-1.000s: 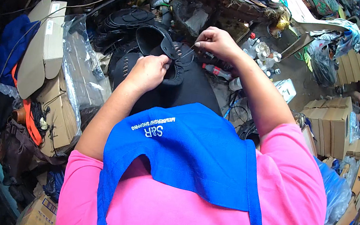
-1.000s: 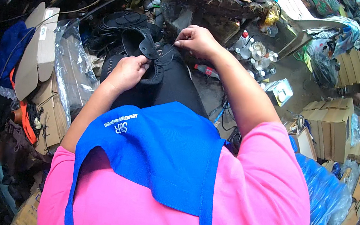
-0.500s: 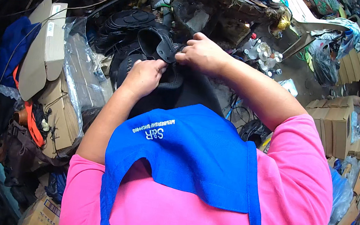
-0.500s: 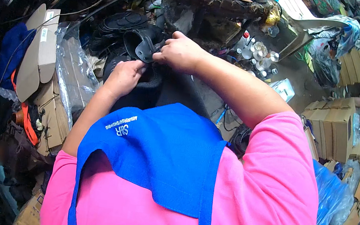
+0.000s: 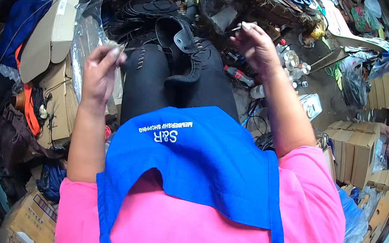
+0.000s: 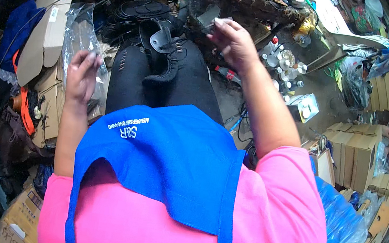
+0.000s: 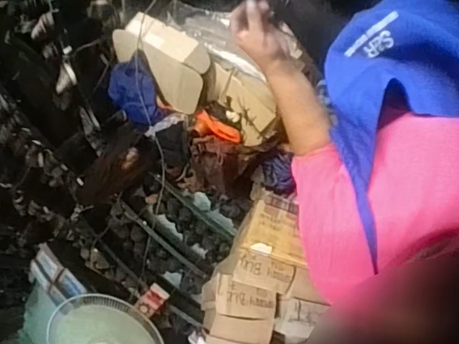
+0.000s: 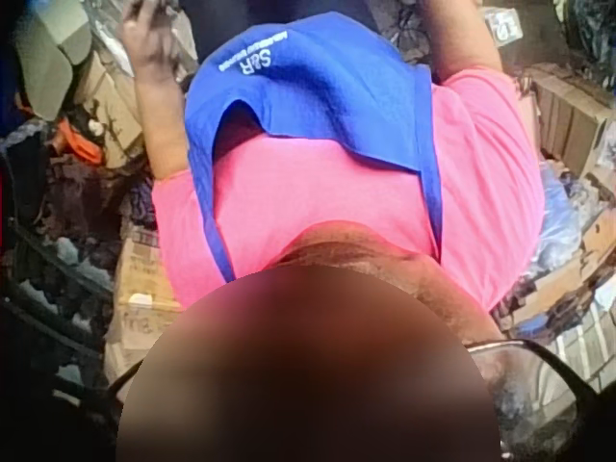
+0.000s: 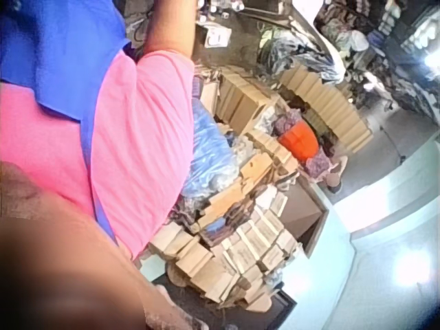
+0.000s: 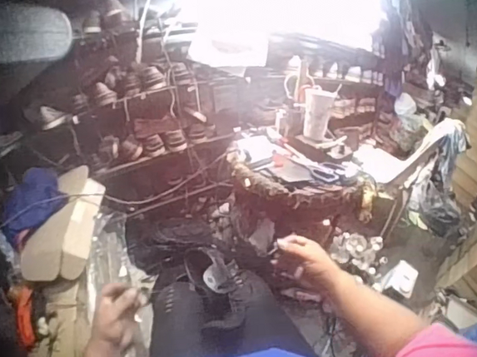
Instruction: Threading laces through the eyelets of a black boot.
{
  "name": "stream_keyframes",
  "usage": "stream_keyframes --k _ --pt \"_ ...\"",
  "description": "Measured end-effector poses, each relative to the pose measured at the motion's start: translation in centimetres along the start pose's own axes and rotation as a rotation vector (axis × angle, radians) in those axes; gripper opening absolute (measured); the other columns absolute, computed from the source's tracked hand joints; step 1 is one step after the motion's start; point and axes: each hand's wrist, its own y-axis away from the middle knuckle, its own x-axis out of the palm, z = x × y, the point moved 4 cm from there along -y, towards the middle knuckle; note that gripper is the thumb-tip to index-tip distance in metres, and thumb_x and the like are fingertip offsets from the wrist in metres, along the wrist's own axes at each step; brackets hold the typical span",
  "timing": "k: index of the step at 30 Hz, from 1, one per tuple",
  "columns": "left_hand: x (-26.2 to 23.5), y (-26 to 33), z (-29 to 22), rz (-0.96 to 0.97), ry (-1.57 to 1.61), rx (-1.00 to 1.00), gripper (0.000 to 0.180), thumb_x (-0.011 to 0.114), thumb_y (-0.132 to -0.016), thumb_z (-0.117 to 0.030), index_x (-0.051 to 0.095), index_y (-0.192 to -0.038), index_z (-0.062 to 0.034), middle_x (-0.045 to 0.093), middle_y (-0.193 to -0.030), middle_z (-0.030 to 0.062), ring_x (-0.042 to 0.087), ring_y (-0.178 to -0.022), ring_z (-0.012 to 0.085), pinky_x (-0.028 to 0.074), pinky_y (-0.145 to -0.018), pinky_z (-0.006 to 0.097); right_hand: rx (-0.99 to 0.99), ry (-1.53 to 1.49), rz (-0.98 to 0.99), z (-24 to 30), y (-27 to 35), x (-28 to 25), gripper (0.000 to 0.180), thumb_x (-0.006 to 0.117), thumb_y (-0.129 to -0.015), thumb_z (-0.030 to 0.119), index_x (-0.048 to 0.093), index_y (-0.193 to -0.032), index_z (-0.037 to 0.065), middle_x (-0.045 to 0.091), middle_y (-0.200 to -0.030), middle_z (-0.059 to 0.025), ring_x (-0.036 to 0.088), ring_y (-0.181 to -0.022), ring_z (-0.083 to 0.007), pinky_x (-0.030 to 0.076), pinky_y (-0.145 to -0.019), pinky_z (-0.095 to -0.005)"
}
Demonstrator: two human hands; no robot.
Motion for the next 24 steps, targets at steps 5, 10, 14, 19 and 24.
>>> stream_keyframes --k 5,10,14,19,24 --pt "3.1 -0.7 1.8 0.059 0.486 -0.148 0.018 0.055 -0.093 -0.026 0.057 -0.089 -0.0082 0.056 -0.089 0.0056 0.05 -0.075 0.0182 0.041 -0.076 0.032 0.074 -0.387 -0.072 -1.6 -0.4 4.9 0.018 0.058 -0.092 0.027 0.052 -0.093 0.011 0.058 -0.08 -0.0041 0.055 -0.072 -0.0159 0.051 -0.074 -0.0379" --pt "-8.1 1.7 3.0 -0.258 0.297 -0.164 0.013 0.054 -0.094 -0.024 0.051 -0.085 -0.0157 0.041 -0.064 -0.0019 0.033 -0.05 0.0078 0.03 -0.052 0.024 -0.125 -0.096 -0.152 1.9 1.1 -7.8 0.016 0.057 -0.093 0.024 0.049 -0.085 0.014 0.039 -0.063 0.0052 0.035 -0.052 -0.0053 0.034 -0.05 -0.023" --pt "-8.4 2.7 3.0 -0.286 0.05 -0.196 0.011 0.06 -0.091 -0.021 0.053 -0.091 -0.0121 0.048 -0.072 -0.0028 0.041 -0.056 0.006 0.034 -0.053 0.021 -0.051 0.349 -0.423 2.3 3.5 -7.5 0.015 0.062 -0.089 0.022 0.06 -0.095 0.009 0.048 -0.071 0.0058 0.042 -0.062 -0.0036 0.038 -0.058 -0.0219" --pt "3.6 -2.4 5.5 0.257 -0.616 -0.041 0.041 0.069 -0.078 -0.015 0.06 -0.115 0.0005 0.064 -0.107 0.0085 0.057 -0.099 0.0158 0.043 -0.089 0.028 -0.03 0.857 0.199 0.5 1.0 3.0 0.02 0.065 -0.084 0.011 0.068 -0.103 0.007 0.054 -0.083 0.0035 0.052 -0.079 -0.0071 0.044 -0.071 -0.0233" --pt "7.8 -5.1 9.0 0.38 -0.369 -0.133 0.056 0.077 -0.068 -0.008 0.05 -0.116 -0.0001 0.057 -0.115 0.0112 0.052 -0.108 0.0163 0.041 -0.095 0.03 -0.185 1.178 0.457 -1.0 -0.9 5.8 0.016 0.066 -0.077 0.003 0.069 -0.093 0.007 0.056 -0.085 -0.002 0.056 -0.082 -0.0133 0.045 -0.074 -0.0261"
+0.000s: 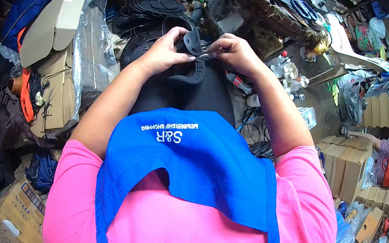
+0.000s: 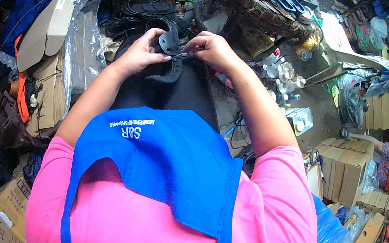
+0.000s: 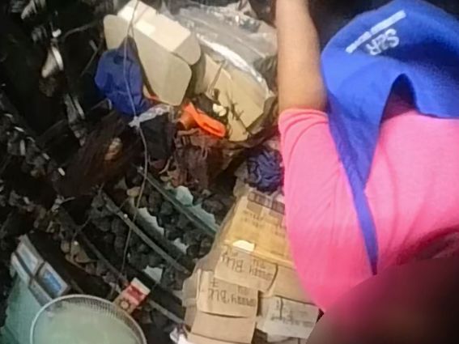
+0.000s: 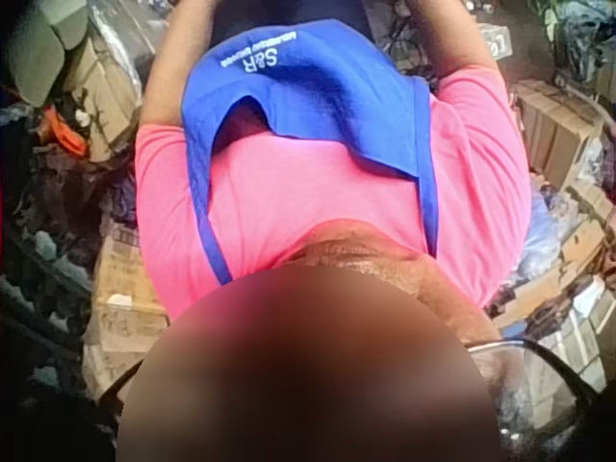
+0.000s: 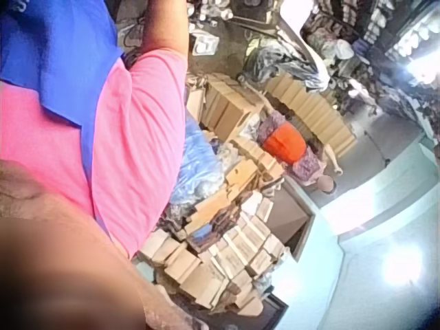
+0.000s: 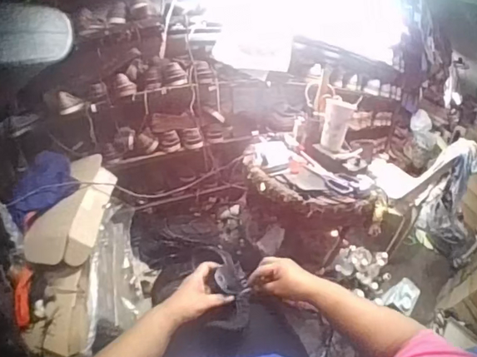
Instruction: Threading laces through the eyelets of a black boot.
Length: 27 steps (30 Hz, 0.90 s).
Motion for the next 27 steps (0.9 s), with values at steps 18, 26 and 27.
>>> stream_keyframes --k 18,26,27 --pt "0.1 -1.6 0.8 0.11 -0.004 -0.186 0.025 0.074 -0.071 -0.003 0.069 -0.096 -0.0021 0.068 -0.093 0.0041 0.061 -0.082 0.0095 0.048 -0.079 0.026 0.031 -0.218 0.119 -2.2 -0.3 1.4 0.012 0.07 -0.077 0.005 0.07 -0.089 0.005 0.061 -0.087 -0.0026 0.058 -0.088 -0.0137 0.046 -0.081 -0.0282" --pt "-0.4 -1.0 0.2 0.272 -0.193 -0.121 0.029 0.07 -0.075 -0.011 0.068 -0.103 -0.0023 0.063 -0.089 0.0045 0.058 -0.086 0.0135 0.046 -0.081 0.027 0.057 -0.206 -0.044 -1.4 1.4 2.4 0.009 0.069 -0.079 0.005 0.069 -0.088 0.005 0.062 -0.085 -0.0023 0.059 -0.083 -0.0126 0.047 -0.077 -0.0272" --pt "-0.4 -1.0 -0.1 0.32 -0.324 -0.078 0.029 0.069 -0.076 -0.013 0.068 -0.104 -0.0029 0.06 -0.087 0.0048 0.056 -0.087 0.0151 0.045 -0.082 0.028 0.028 -0.139 -0.053 -1.1 1.6 2.4 0.012 0.069 -0.079 0.004 0.069 -0.091 0.006 0.061 -0.085 -0.004 0.061 -0.083 -0.0153 0.048 -0.075 -0.028"
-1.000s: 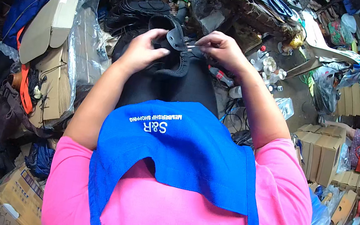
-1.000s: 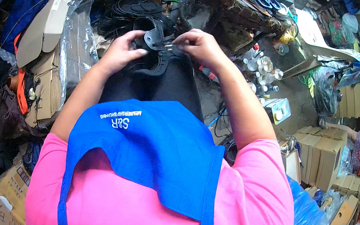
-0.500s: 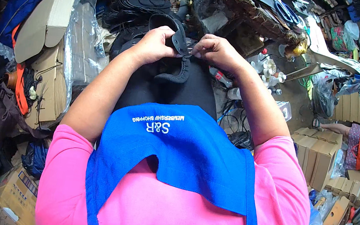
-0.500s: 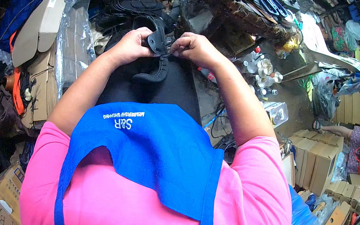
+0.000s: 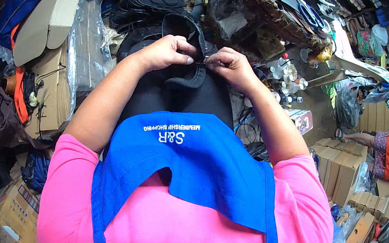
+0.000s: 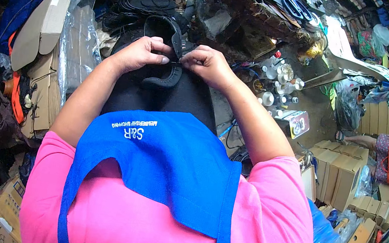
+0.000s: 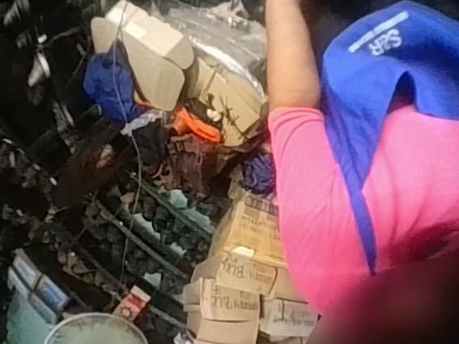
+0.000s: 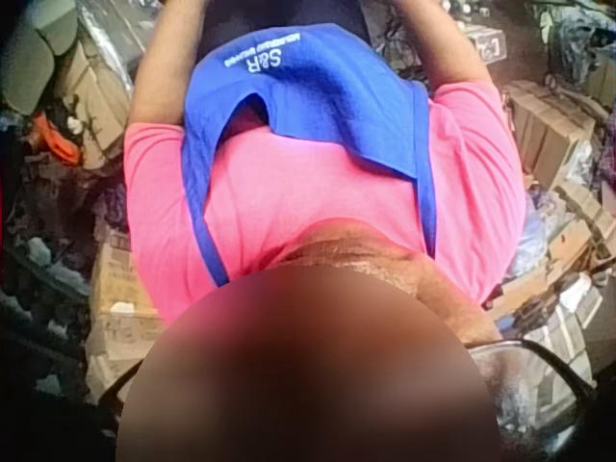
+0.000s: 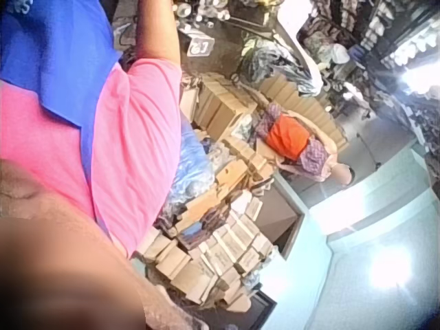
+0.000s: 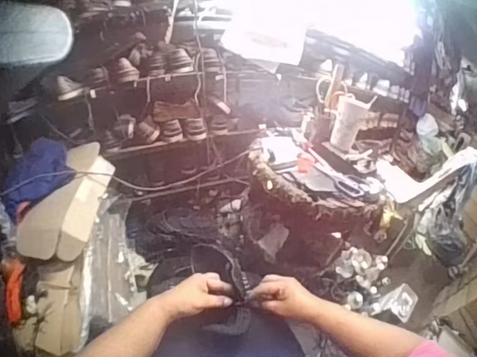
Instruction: Threading laces through the eyelets of a black boot.
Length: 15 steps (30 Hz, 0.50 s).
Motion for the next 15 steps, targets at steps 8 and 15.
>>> stream_keyframes --k 8,15 --pt "0.1 0.0 0.3 0.08 -0.062 -0.038 0.034 0.065 -0.079 -0.013 0.066 -0.112 -0.005 0.051 -0.087 0.005 0.05 -0.088 0.0167 0.041 -0.082 0.027 -0.143 0.333 -0.008 3.0 0.7 -0.2 0.022 0.065 -0.076 0.001 0.069 -0.096 0.011 0.058 -0.084 -0.0089 0.062 -0.08 -0.0264 0.05 -0.068 -0.033" --pt "0.3 -0.1 -0.2 0.147 -0.013 -0.077 0.031 0.064 -0.078 -0.009 0.066 -0.108 -0.0037 0.046 -0.086 0.0047 0.048 -0.087 0.0171 0.04 -0.082 0.028 -0.328 0.945 0.229 7.5 -1.0 0.4 0.015 0.059 -0.075 0.008 0.068 -0.086 0.01 0.056 -0.083 -0.0101 0.058 -0.082 -0.0278 0.046 -0.073 -0.0396"
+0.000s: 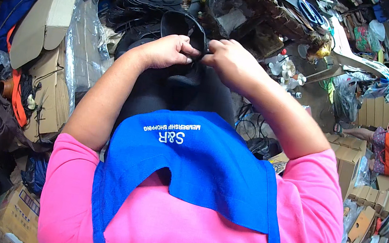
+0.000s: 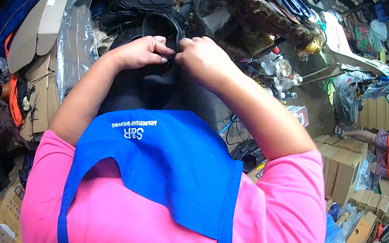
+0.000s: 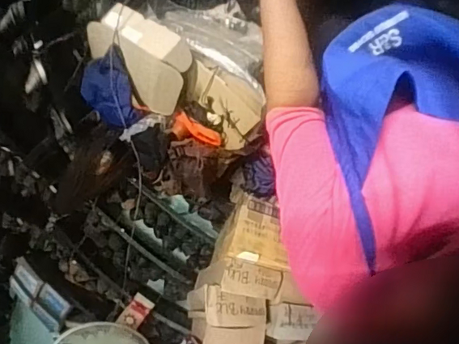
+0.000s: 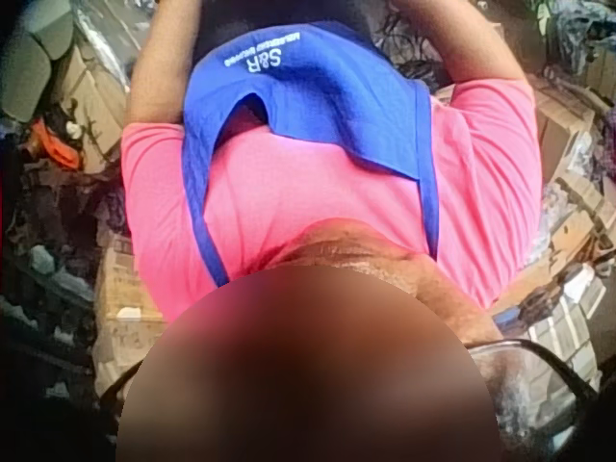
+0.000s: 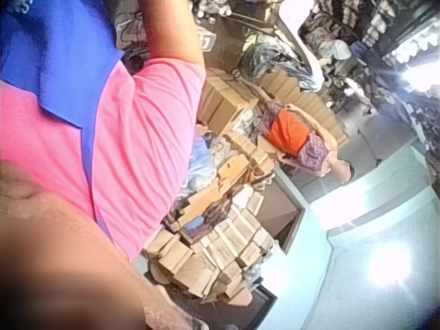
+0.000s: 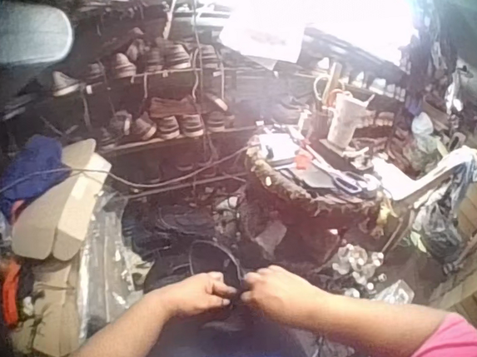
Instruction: Threading laces through the eyelets of a black boot.
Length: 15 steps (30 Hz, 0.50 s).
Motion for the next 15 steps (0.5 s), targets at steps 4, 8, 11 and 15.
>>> stream_keyframes --k 4,8,11,15 --pt "-0.5 -0.9 -0.9 -0.082 -0.332 0.111 0.029 0.067 -0.071 -0.006 0.067 -0.1 -0.0021 0.058 -0.094 0.012 0.059 -0.089 0.0233 0.046 -0.079 0.03 -0.061 0.132 0.157 0.8 -2.2 0.5 0.009 0.057 -0.075 0.014 0.065 -0.077 0.01 0.056 -0.084 -0.0095 0.058 -0.086 -0.0257 0.044 -0.076 -0.0368" --pt "-1.1 -2.0 0.0 -0.214 -0.28 0.121 0.023 0.072 -0.065 -0.009 0.069 -0.088 -0.0052 0.066 -0.077 0.0109 0.062 -0.072 0.0227 0.048 -0.069 0.033 0.042 -0.063 0.027 -0.6 -1.5 1.8 0.008 0.059 -0.075 0.012 0.066 -0.078 0.01 0.061 -0.088 -0.0118 0.062 -0.085 -0.0291 0.049 -0.075 -0.0401" --pt "-1.5 -2.4 0.6 -0.245 -0.271 0.039 0.028 0.076 -0.062 -0.012 0.069 -0.088 -0.0057 0.066 -0.083 0.0112 0.063 -0.077 0.0244 0.049 -0.073 0.033 0.176 -0.347 0.011 -1.4 -0.7 1.9 0.011 0.063 -0.075 0.011 0.067 -0.085 0.007 0.06 -0.087 -0.0125 0.062 -0.083 -0.032 0.05 -0.074 -0.0395" --pt "-2.8 0.9 -2.6 -0.595 -0.492 0.101 0.042 0.079 -0.06 -0.016 0.066 -0.099 -0.0073 0.058 -0.101 0.0127 0.058 -0.095 0.0307 0.048 -0.084 0.037 0.276 -0.713 -0.067 -2.8 1.2 2.7 0.02 0.069 -0.079 0.016 0.067 -0.094 0.003 0.064 -0.081 -0.0073 0.062 -0.075 -0.0199 0.05 -0.072 -0.033"
